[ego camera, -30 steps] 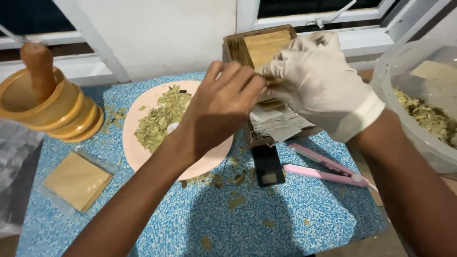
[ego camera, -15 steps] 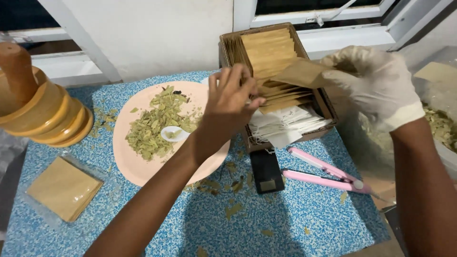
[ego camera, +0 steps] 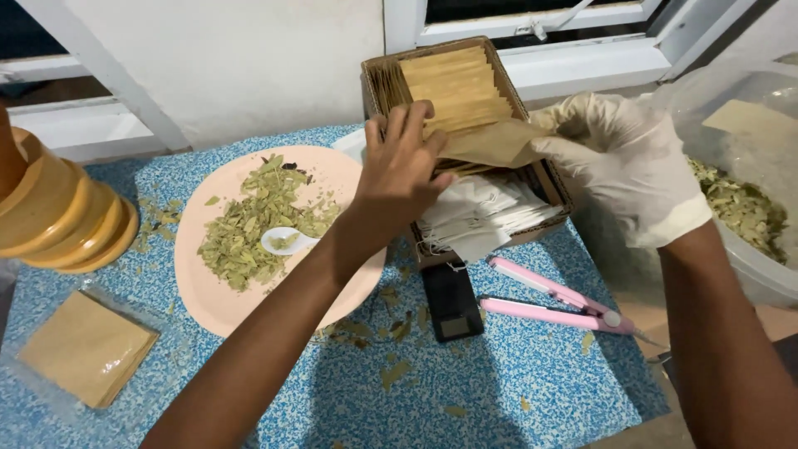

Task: The person scoops dried green herbs from a plate into small white sachets using a plastic spoon, then seals them with a pink heat sealer. They place the sealed sachets into brown paper bags, fold the bags, and seal them with the same heat sealer before stacking them in a cardboard box.

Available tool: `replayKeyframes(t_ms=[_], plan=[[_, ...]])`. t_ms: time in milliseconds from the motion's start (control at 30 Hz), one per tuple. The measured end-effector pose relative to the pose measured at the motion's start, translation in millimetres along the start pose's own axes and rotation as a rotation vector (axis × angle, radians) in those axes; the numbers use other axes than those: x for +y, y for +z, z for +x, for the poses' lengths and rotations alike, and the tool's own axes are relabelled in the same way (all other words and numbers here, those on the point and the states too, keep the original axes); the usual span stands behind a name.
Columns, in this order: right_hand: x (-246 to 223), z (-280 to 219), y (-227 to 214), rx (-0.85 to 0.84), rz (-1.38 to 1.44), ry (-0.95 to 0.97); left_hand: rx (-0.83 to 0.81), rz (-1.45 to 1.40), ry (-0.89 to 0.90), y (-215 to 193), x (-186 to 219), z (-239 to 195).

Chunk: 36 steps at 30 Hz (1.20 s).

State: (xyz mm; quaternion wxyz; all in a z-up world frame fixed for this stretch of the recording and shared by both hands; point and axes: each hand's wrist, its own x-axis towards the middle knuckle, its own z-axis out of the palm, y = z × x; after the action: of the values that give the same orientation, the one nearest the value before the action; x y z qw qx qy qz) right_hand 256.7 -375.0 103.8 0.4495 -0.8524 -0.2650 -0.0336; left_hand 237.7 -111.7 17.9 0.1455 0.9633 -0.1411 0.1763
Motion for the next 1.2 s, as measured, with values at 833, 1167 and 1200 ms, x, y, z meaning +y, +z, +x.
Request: replayKeyframes(t_ms=[833, 1167, 1200], plan=[[101, 34, 91, 0.027, -1.325, -0.631, 0.091, 0.068, 0.017, 17, -35, 27], [89, 35, 86, -0.122, -0.883, -0.372, 0.068, 0.152, 0.038, 19, -32, 24], [85, 35, 84, -0.162, -0.789, -0.32, 0.063, 0.156, 0.034, 19, -32, 24]])
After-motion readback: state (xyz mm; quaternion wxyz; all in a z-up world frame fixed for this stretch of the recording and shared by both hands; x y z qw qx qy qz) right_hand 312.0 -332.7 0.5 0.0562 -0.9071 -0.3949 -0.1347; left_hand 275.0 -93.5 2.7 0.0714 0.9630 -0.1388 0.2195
